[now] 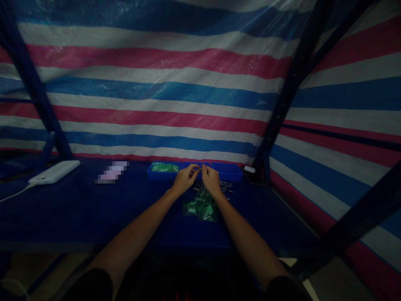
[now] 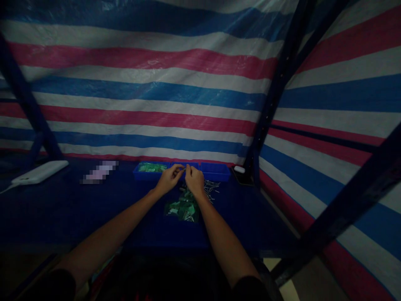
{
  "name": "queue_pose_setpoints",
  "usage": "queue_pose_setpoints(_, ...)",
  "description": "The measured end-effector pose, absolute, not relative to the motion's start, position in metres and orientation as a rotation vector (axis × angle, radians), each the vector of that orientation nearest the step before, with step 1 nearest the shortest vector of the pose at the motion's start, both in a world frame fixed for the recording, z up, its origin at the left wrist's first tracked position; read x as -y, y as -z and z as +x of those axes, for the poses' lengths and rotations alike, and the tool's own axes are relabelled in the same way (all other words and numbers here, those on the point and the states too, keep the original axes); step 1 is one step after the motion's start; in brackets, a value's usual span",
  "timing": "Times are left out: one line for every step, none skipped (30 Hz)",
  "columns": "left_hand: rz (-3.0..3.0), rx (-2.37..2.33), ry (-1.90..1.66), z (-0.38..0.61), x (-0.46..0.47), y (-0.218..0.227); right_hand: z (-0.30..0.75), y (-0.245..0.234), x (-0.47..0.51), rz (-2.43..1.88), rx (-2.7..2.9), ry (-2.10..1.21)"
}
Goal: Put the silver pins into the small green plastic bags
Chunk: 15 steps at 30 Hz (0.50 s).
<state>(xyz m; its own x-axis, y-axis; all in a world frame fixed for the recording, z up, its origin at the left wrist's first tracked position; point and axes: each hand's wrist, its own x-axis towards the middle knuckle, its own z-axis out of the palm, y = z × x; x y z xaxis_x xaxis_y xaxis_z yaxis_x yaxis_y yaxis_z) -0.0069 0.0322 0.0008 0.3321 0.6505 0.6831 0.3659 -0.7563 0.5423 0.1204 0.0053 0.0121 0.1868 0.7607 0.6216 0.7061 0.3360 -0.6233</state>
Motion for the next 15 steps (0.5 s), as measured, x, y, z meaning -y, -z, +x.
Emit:
queue_pose_setpoints(2.293, -0.908, -1.395, -0.0068, -0.0319, -0.0015, 0.1201, -0.0121, -0.0057, -1.376, 1.53, -0.09)
queue_pose_setpoints(2.261, -0.91, -1.403, -0.0065, -0.0321, -0.0017, 0.1198, -0.0118, -0.006, -1.364, 1.523, -0.119)
queue_pose_setpoints(2.213, -0.913, -1.414, -0.0061, -0.0327, -0.0015, 0.1195, -0.0114, -0.0062, -1.349, 1.515, -0.146)
queue_pose_setpoints(2.158, -0.912, -1.422, -0.0056, -0.0336, -0.0009, 0.1193, -0.0109, -0.0062, -1.33, 1.512, -0.168)
queue_pose_setpoints(2.102, -0.906, -1.427, -0.005, -0.0347, -0.0001, 0.119, -0.0104, -0.006, -1.309, 1.514, -0.182)
queue_pose_setpoints(2.054, -0.896, -1.431, -0.0045, -0.0359, 0.0007, 0.1186, -0.01, -0.0055, -1.286, 1.524, -0.189)
queue_pose_setpoints(2.014, -0.889, -1.438, -0.0041, -0.037, 0.0013, 0.1182, -0.0097, -0.0048, -1.262, 1.541, -0.191)
queue_pose_setpoints(1.986, -0.889, -1.449, -0.0039, -0.0379, 0.0017, 0.1178, -0.0097, -0.004, -1.235, 1.561, -0.19)
queue_pose_setpoints(1.967, -0.899, -1.461, -0.0039, -0.0386, 0.0019, 0.1173, -0.0099, -0.0032, -1.202, 1.587, -0.187)
queue_pose_setpoints(1.953, -0.918, -1.474, -0.0042, -0.0392, 0.0017, 0.1169, -0.0101, -0.0025, -1.171, 1.618, -0.18)
queue_pose_setpoints(1.941, -0.944, -1.485, -0.0047, -0.0396, 0.0013, 0.1166, -0.0104, -0.0021, -1.143, 1.651, -0.167)
queue_pose_setpoints(1.932, -0.969, -1.489, -0.0053, -0.0399, 0.0008, 0.1164, -0.0105, -0.0019, -1.121, 1.682, -0.15)
queue_pose_setpoints(1.927, -0.99, -1.488, -0.0059, -0.0401, 0.0002, 0.1162, -0.0104, -0.0021, -1.111, 1.705, -0.131)
queue_pose_setpoints(1.922, -1.005, -1.488, -0.0064, -0.0405, -0.0003, 0.1161, -0.0101, -0.0026, -1.113, 1.717, -0.113)
queue_pose_setpoints(1.916, -1.015, -1.488, -0.0068, -0.0408, -0.0007, 0.116, -0.0094, -0.0034, -1.125, 1.72, -0.097)
